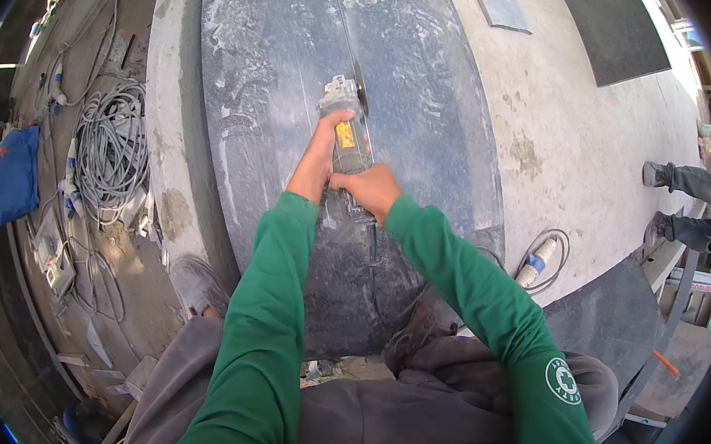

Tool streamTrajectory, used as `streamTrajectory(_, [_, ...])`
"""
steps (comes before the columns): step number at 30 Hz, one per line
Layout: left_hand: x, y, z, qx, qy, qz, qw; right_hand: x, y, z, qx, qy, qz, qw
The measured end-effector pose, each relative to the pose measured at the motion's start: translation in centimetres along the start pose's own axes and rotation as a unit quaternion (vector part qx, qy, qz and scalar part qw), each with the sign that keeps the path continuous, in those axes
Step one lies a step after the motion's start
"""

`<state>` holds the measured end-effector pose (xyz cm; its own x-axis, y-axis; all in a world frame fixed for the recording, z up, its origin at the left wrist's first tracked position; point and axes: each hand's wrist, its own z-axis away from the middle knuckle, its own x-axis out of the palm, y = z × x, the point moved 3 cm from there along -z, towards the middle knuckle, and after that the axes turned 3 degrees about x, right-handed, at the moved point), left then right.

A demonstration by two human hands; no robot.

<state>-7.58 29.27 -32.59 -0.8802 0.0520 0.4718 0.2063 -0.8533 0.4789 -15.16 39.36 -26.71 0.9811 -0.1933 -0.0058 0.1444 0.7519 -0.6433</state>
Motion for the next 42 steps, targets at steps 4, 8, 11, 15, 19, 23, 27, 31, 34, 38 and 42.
streamTrajectory(4, [0.1, -0.9, 1.0, -0.004, 0.000, 0.007, 1.000, -0.1, 0.6, 1.2, 0.005, 0.001, 0.002, 1.000])
streamTrajectory(8, [0.4, -1.2, 1.8, 0.002, 0.003, 0.004, 1.000, -0.2, 0.7, 2.0, -0.004, -0.003, 0.008, 1.000])
streamTrajectory(11, [0.1, -1.5, 1.7, 0.001, -0.010, 0.010, 1.000, -0.3, 1.2, 2.0, 0.000, 0.001, 0.014, 1.000])
streamTrajectory(15, [0.3, -1.9, 2.2, 0.000, -0.012, 0.012, 1.000, -0.3, 1.5, 2.4, 0.001, -0.003, 0.010, 1.000])
streamTrajectory(19, [0.0, -2.0, 2.7, 0.009, -0.001, 0.005, 1.000, -0.1, 1.4, 3.0, -0.002, -0.001, 0.009, 1.000])
streamTrajectory(23, [0.8, -2.3, 3.8, 0.005, 0.004, 0.004, 1.000, -0.4, 1.9, 3.4, 0.013, 0.004, 0.024, 1.000])
streamTrajectory(27, [0.4, -2.4, 3.6, -0.008, 0.012, -0.002, 1.000, -0.3, 2.1, 3.3, 0.038, 0.002, 0.037, 0.999])
streamTrajectory(31, [0.3, -1.3, 2.6, 0.007, 0.006, -0.013, 1.000, 0.1, 0.4, 2.9, -0.001, -0.006, 0.001, 1.000])
streamTrajectory(34, [0.8, 0.1, 1.0, 0.006, -0.011, -0.003, 1.000, -0.2, 0.2, 0.3, 0.007, -0.004, -0.008, 1.000])
streamTrajectory(38, [1.0, 1.3, 0.3, 0.018, 0.012, -0.008, 1.000, -0.1, -1.0, -1.1, 0.026, -0.009, -0.013, 1.000])
streamTrajectory(42, [0.7, 0.7, 0.6, 0.019, 0.007, -0.006, 1.000, -0.3, -1.0, 0.0, 0.019, -0.029, -0.017, 0.999])
